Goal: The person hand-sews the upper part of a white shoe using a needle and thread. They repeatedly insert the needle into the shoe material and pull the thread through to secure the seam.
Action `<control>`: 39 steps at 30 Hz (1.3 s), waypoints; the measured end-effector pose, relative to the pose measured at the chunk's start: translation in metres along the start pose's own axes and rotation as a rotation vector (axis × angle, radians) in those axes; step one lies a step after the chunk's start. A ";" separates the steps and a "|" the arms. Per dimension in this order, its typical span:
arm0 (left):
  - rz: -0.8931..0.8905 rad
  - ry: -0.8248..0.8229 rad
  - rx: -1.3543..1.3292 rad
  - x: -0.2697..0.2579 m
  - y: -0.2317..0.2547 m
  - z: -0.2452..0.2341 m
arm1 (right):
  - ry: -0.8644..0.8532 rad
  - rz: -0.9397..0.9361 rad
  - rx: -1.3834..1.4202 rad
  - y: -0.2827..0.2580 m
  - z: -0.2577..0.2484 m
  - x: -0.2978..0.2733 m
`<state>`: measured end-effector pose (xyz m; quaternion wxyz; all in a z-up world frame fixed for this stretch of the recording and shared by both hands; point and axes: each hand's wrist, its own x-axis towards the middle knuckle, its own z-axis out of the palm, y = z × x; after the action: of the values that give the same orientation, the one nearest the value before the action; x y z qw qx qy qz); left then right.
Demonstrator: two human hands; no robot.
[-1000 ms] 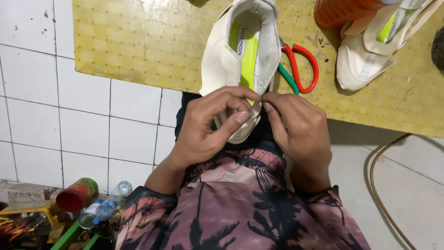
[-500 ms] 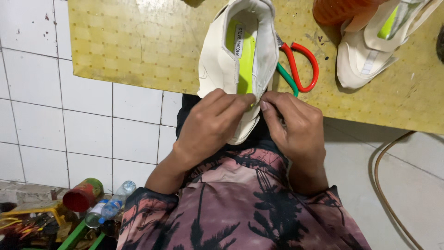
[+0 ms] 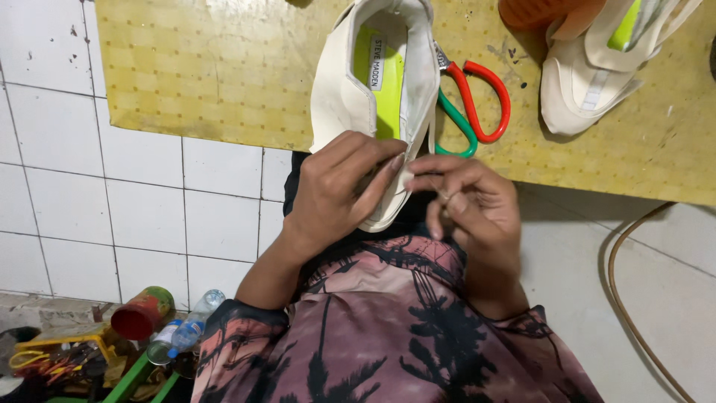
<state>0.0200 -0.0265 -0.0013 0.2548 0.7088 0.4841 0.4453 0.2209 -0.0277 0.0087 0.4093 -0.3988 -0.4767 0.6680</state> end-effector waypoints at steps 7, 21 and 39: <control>-0.039 -0.044 0.014 0.005 -0.002 -0.002 | 0.021 -0.142 -0.188 0.018 -0.007 -0.005; 0.024 -0.169 0.107 -0.001 -0.015 -0.009 | -0.159 -0.429 -1.186 -0.018 0.013 -0.003; -0.326 -0.054 -0.589 0.013 0.010 -0.025 | 0.180 -0.358 -0.981 0.003 -0.002 0.006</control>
<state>0.0038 -0.0203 0.0234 0.5291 0.5298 0.4347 0.5005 0.2198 -0.0220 0.0048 0.3214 -0.5114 -0.7570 0.2492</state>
